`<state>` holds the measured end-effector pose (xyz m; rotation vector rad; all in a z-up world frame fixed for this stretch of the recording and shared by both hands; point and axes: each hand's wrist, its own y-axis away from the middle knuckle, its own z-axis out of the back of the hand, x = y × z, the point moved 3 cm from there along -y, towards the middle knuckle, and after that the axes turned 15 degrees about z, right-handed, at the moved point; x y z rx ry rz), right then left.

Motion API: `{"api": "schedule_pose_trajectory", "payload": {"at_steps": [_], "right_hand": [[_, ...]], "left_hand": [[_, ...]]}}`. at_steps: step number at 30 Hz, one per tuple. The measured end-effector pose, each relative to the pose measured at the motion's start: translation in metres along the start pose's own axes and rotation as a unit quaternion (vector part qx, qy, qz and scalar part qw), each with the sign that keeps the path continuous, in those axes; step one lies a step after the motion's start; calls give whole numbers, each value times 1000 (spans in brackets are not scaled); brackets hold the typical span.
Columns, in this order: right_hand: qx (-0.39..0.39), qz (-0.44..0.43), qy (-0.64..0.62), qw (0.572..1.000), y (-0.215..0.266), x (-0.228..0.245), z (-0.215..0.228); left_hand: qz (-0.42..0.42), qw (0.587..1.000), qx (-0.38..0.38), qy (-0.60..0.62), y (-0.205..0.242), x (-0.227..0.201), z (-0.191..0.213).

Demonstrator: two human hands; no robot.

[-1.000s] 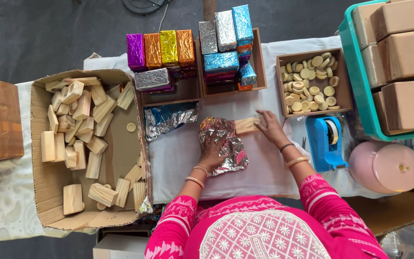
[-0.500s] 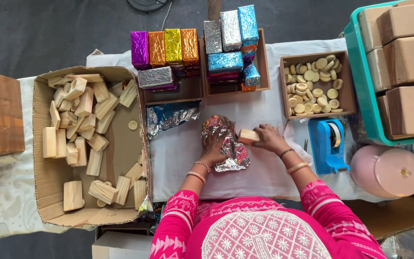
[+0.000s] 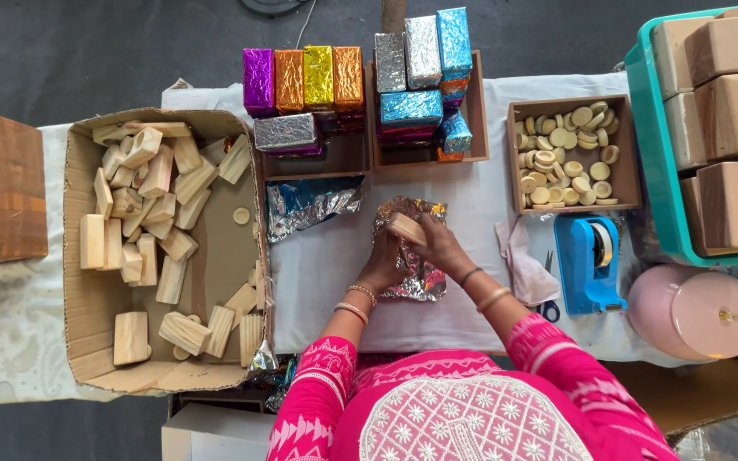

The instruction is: Wrapping small wooden blocks in colorful foil wrappers and securing them.

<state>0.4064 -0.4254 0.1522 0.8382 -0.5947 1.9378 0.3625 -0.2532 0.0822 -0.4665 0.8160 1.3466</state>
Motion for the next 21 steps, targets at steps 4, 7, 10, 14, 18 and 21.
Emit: {"api": "schedule_pose_trajectory", "payload": {"at_steps": [4,7,10,14,18,21], "right_hand": [[22,108,84,990,-3,0,-1],[66,160,203,964,0,14,-1],[111,171,255,945,2,16,-5],[80,232,281,928,9,17,-5],[84,179,176,964,13,8,-2],[152,92,171,969,5,25,10]], "left_hand": [[18,997,-50,-58,20,9,8],[24,995,-77,-61,31,12,19],[22,994,-57,-94,34,15,18],[25,993,-64,-94,36,19,16],[20,994,-84,-62,41,25,13],[35,996,-75,-41,41,27,11]]}}
